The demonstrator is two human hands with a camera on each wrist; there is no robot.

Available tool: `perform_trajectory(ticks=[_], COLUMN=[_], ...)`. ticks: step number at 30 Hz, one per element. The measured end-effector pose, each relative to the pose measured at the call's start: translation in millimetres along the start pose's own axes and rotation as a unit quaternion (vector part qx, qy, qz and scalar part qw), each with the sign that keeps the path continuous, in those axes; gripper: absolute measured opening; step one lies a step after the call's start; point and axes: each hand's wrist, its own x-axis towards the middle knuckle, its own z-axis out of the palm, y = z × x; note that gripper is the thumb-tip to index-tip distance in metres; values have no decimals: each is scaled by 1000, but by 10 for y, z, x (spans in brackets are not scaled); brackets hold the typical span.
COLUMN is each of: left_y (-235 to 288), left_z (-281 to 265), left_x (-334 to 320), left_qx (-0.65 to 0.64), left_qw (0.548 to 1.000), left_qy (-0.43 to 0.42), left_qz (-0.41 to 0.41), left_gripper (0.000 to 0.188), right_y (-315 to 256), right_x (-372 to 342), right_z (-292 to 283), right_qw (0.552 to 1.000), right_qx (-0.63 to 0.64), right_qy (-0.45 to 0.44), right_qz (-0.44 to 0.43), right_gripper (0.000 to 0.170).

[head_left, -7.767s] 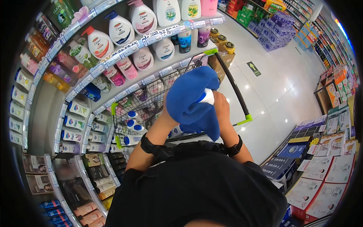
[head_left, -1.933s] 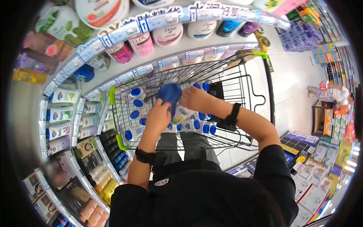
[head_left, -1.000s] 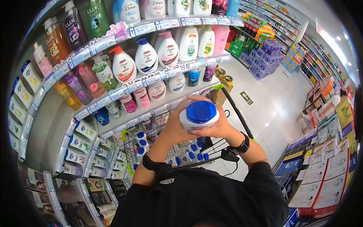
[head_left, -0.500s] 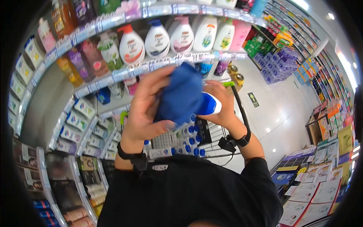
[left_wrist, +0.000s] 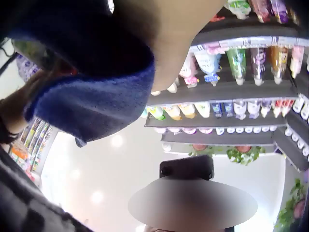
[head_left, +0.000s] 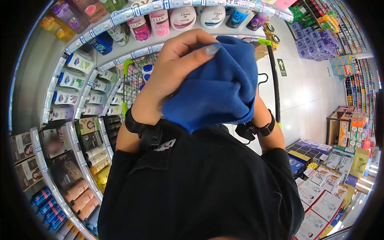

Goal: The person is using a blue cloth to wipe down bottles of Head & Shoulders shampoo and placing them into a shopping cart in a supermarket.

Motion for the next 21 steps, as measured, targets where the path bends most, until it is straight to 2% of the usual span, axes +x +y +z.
perform_trajectory(ticks=[1,2,4,5,6,9,10,11,13,14,17,18,19,20,21], left_y=[-33,-50,-75,-81,-156,-403,-457,-494,-534,-550,-447,-516,-509,-490,-472], left_z=[-8,-37,12,27,-35,-174,-296,-293,-183,-158,-365,-541,-646,-736,-892], left_x=[-26,-16,-22,-16,-18,-46,-41,-77,-130,-138,-264,-353,-474,-620,-814], left_qx=[-51,-112,-114,-115,-86,-55,80,117,190,222,326,417,345,268,203], left_qw=[998,993,989,986,992,996,989,988,977,974,944,905,937,958,971], left_qy=[26,15,70,97,63,-14,-94,-91,-84,-15,32,1,50,99,117], left_qz=[-32,-44,-66,-76,-68,-67,-85,-43,40,42,-48,80,23,-36,-41], left_gripper=[16,12,12,12,20,38,69,77,94,96,78,68,67,66,65], right_y=[-35,-71,-189,-195,-207,-5,126,269,344,353,57,-2,-15,45,30], right_x=[-83,-164,-175,-171,-154,-238,-327,-424,-431,-400,-97,-20,-19,-242,-322], right_z=[-13,-25,-94,-79,-45,24,80,164,274,278,301,315,345,434,551], right_qw=[1000,999,995,996,996,999,997,994,974,985,999,998,995,991,991], right_qx=[4,7,35,49,62,6,22,38,164,133,50,24,-3,97,42], right_qy=[-19,-38,-72,-40,-9,30,56,82,86,66,-1,-22,-42,-87,-122], right_qz=[9,18,63,63,63,34,45,56,132,90,-18,-56,-93,-25,-26], right_gripper=[51,56,66,56,46,41,45,49,63,63,65,65,66,61,56])
